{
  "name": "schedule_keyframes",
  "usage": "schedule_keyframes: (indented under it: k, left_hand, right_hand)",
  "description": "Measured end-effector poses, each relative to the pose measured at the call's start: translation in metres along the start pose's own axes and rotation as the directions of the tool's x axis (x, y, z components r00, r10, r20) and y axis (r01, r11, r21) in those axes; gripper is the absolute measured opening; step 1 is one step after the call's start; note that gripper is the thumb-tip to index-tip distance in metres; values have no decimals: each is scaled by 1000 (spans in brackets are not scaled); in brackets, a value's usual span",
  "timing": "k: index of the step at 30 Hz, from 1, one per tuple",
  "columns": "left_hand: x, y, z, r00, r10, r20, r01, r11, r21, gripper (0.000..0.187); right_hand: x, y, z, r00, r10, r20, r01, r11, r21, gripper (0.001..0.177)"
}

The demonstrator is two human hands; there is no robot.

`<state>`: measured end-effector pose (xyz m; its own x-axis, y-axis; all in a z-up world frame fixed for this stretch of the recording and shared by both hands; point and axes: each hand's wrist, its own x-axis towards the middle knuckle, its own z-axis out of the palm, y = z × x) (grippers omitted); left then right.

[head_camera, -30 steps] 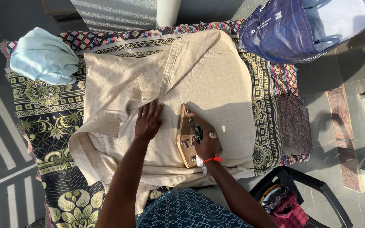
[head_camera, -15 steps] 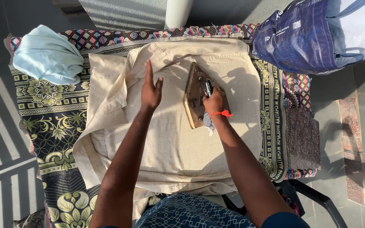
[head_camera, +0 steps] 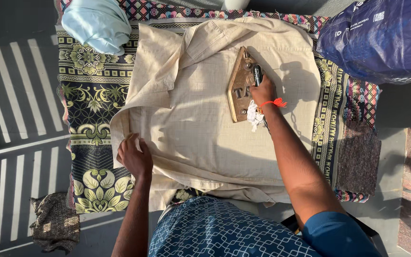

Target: The person irons a shirt by hand on a patterned cloth surface, smoothing the fabric and applying an iron to the sleeves, collar, and torso area.

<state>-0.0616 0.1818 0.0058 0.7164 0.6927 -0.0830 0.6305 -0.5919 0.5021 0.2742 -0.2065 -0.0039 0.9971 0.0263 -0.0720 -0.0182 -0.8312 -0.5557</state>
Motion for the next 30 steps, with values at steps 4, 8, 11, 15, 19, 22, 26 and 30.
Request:
schedule_keyframes:
  k: [4, 8, 11, 15, 19, 22, 26, 30]
  left_hand:
    - [-7, -86, -21, 925, -373, -68, 354, 913, -203, 36]
    - [-22, -120, -21, 752, -454, 478, 597, 777, -199, 43]
    - [-53, -119, -22, 720, -347, 601, 613, 725, -315, 50]
    - [-57, -129, -7, 723, -335, 604, 641, 653, -404, 46]
    - [-58, -137, -6, 780, -320, 538, 578, 697, -424, 34]
    - [-54, -137, -17, 711, -327, 623, 624, 702, -344, 31]
    - [-51, -148, -17, 692, -240, 681, 643, 634, -429, 29]
    - [-55, -164, -6, 725, -92, 682, 657, 390, -645, 24]
  right_hand:
    - [-93, 1, -13, 972, -49, 229, 81, 988, -130, 26]
    - [-168, 0, -29, 904, -168, 393, 222, 970, -96, 28]
    - [-190, 0, -41, 864, -162, 477, 249, 961, -124, 28]
    - [-189, -4, -47, 833, -136, 536, 271, 945, -181, 28]
    - [-187, -8, -48, 800, -171, 576, 294, 947, -128, 29]
    - [-188, -28, -46, 738, -168, 653, 344, 927, -150, 28]
    - [-206, -80, -28, 640, -297, 709, 460, 887, -43, 32]
    - [-224, -134, 6, 573, -309, 759, 505, 863, -31, 36]
